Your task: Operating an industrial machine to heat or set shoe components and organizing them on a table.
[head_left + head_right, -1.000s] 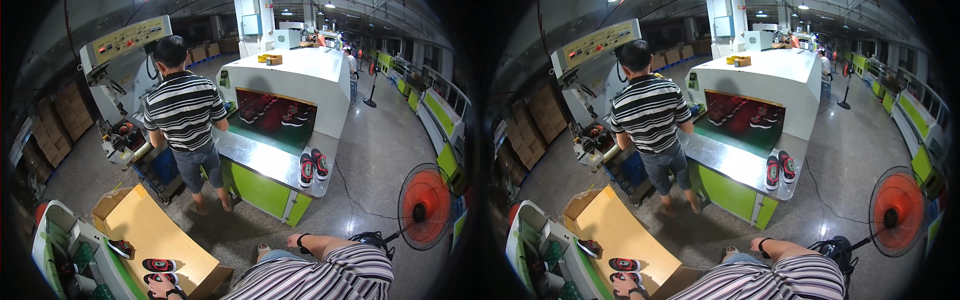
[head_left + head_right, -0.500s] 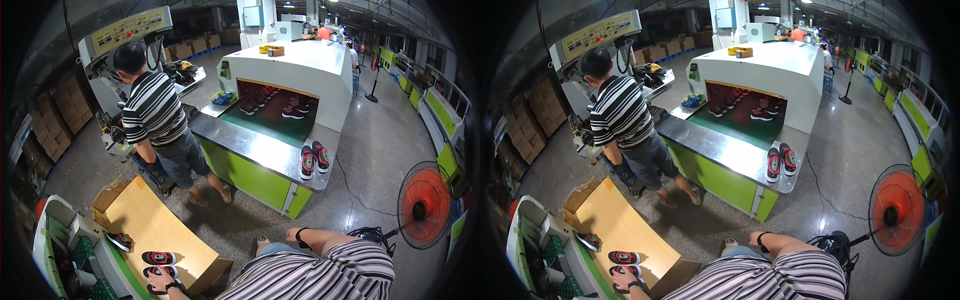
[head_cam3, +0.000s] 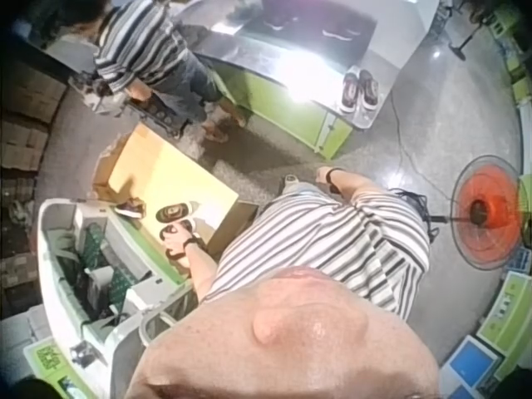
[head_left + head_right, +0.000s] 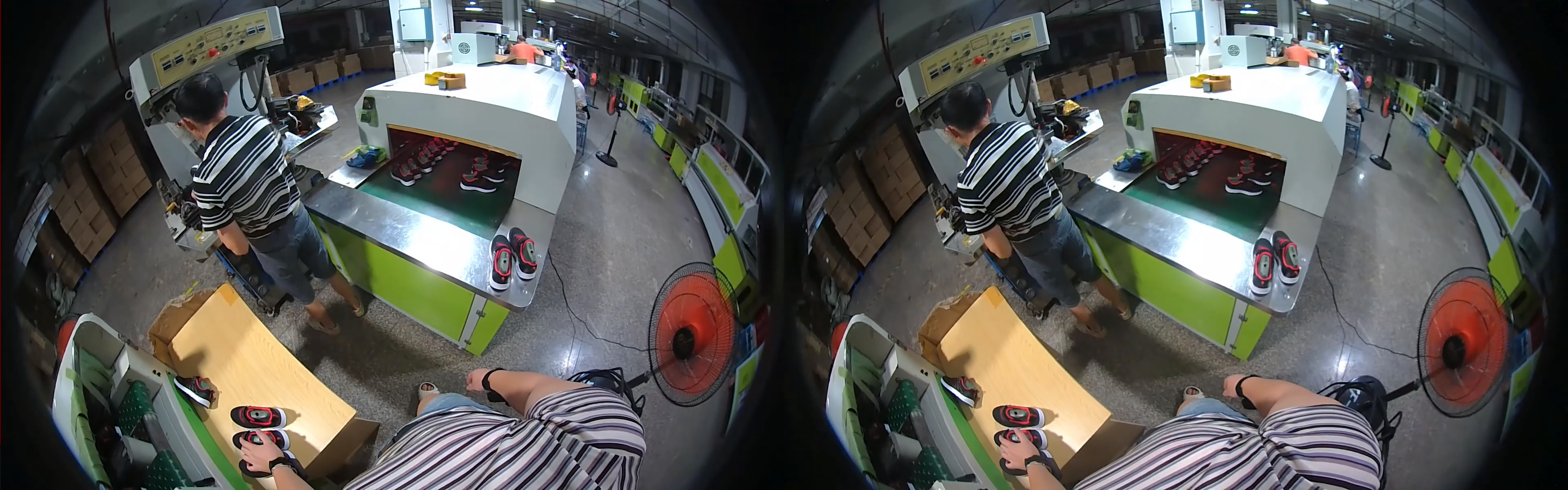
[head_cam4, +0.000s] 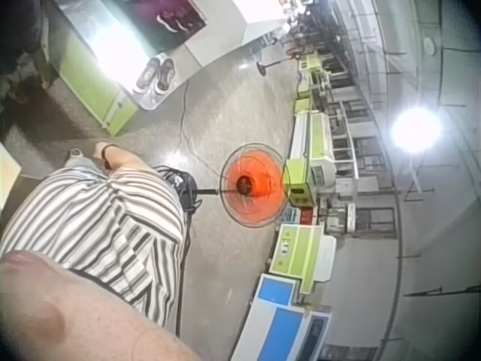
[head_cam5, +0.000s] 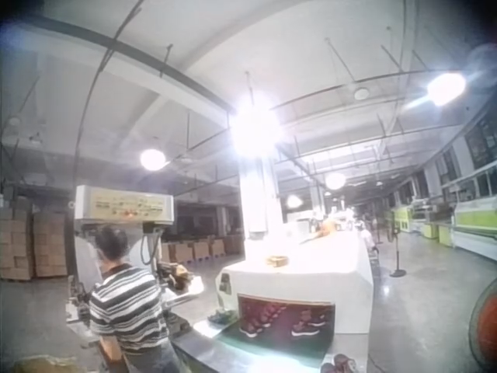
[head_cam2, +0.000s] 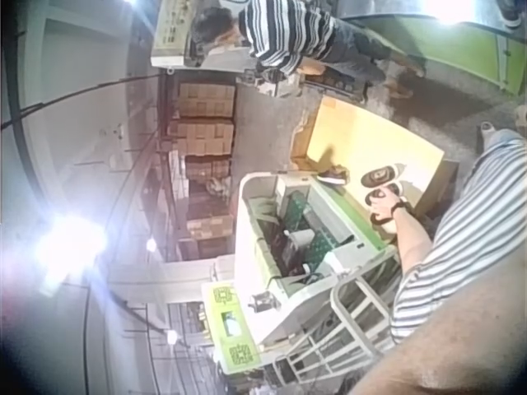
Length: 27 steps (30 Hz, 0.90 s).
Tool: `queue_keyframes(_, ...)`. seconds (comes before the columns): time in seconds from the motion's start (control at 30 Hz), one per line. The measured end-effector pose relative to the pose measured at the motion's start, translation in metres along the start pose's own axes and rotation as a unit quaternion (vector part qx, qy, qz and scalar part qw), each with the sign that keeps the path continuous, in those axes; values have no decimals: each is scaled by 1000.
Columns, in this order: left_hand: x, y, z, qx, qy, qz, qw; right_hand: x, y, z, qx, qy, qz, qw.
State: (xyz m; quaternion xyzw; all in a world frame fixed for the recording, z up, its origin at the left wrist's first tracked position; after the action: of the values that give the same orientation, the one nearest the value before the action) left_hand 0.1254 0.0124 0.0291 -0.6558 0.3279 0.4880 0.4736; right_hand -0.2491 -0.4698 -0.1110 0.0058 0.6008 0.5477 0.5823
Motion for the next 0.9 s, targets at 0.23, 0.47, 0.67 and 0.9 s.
queue_keyframes(0.23, -2, 1, -1, -6, 3, 3, 1000, -1, 1, 2, -10, 5, -25, 1000)
queue_keyframes(0.47, -3, 3, -2, 5, 3, -31, 1000, 7, -3, -2, -7, -9, -23, 1000)
queue_keyframes(0.67, 1, -1, 1, -5, 0, 1, 1000, 1, 5, 3, 6, -12, -1, 1000)
queue_keyframes(0.9, -2, 0, 1, -3, -1, 4, 1000, -1, 11, 5, 8, 1, 10, 1000)
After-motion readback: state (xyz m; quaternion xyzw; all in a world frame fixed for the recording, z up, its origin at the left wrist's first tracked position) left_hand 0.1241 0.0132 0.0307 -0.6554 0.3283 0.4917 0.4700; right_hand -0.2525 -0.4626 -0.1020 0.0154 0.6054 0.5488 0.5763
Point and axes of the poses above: each hand's wrist, its own y-axis away from the middle knuckle, its own x-axis out of the palm, z = x × y, the point moved 1 cm from there along -y, towards the middle knuckle, and after that the axes turned 3 degrees about -z, right-handed, at the moved point
